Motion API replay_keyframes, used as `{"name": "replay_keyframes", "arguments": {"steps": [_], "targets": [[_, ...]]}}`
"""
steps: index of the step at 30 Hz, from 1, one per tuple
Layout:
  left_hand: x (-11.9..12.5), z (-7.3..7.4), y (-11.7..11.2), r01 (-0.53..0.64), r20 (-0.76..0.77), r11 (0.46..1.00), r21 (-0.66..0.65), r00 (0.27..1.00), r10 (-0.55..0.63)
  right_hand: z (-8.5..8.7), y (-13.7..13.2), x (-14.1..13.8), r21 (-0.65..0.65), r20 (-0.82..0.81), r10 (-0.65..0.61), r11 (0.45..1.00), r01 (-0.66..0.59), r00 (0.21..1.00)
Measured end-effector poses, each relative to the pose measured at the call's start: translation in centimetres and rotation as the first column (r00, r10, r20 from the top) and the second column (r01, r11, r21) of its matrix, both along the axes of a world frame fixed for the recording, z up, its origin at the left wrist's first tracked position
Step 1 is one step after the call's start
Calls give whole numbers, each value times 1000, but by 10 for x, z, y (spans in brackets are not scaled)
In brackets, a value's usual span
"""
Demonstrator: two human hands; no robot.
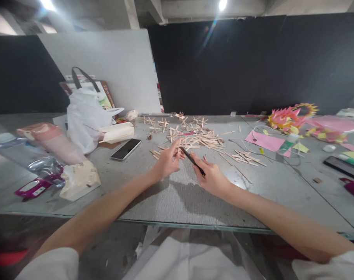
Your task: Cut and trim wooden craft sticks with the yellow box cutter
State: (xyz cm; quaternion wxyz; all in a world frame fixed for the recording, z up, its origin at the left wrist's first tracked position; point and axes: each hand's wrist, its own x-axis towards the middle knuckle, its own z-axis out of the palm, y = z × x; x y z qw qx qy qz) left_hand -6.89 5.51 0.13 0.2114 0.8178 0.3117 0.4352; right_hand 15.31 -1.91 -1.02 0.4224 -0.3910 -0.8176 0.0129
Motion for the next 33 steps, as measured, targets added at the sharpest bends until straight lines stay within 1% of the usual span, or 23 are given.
{"name": "replay_keyframes", "arguments": {"steps": [2, 4, 6, 9, 11, 17, 21, 24, 28, 33], "targets": [[3, 0, -2, 30, 72, 998, -47, 997, -27, 0, 0, 0, 9, -2, -2, 1000, 2, 1000], [5, 0, -4, 41, 105, 997, -63, 994, -34, 1, -1, 0, -2, -4, -9, 1000, 9, 1000], [4, 2, -4, 29, 67, 999, -43, 997, -26, 2, -2, -1, -23, -10, -11, 1000, 11, 1000], [-1, 5, -3, 11, -31, 1000, 14, 999, -11, 2, -3, -1, -46, -16, -9, 999, 9, 1000], [-3, 6, -2, 17, -58, 999, 28, 998, -15, 1, -3, -1, -54, -17, -15, 998, 14, 1000], [1, 6, -6, 45, 38, 998, -41, 998, -44, 1, -4, -1, -68, -24, -20, 998, 19, 1000], [0, 7, -6, 27, -2, 1000, -8, 1000, -27, 0, -4, -1, -53, -20, -18, 998, 17, 1000], [-1, 7, -5, 21, -6, 1000, 4, 1000, -21, -2, -5, -1, -48, -21, -19, 999, 18, 1000], [0, 6, -3, 24, 0, 1000, -11, 1000, -24, -1, -4, -1, -48, -6, -42, 998, 41, 999], [-1, 2, 7, 16, 17, 999, -37, 1000, -15, 4, 2, 0, -75, 42, -67, 995, 70, 997]]}}
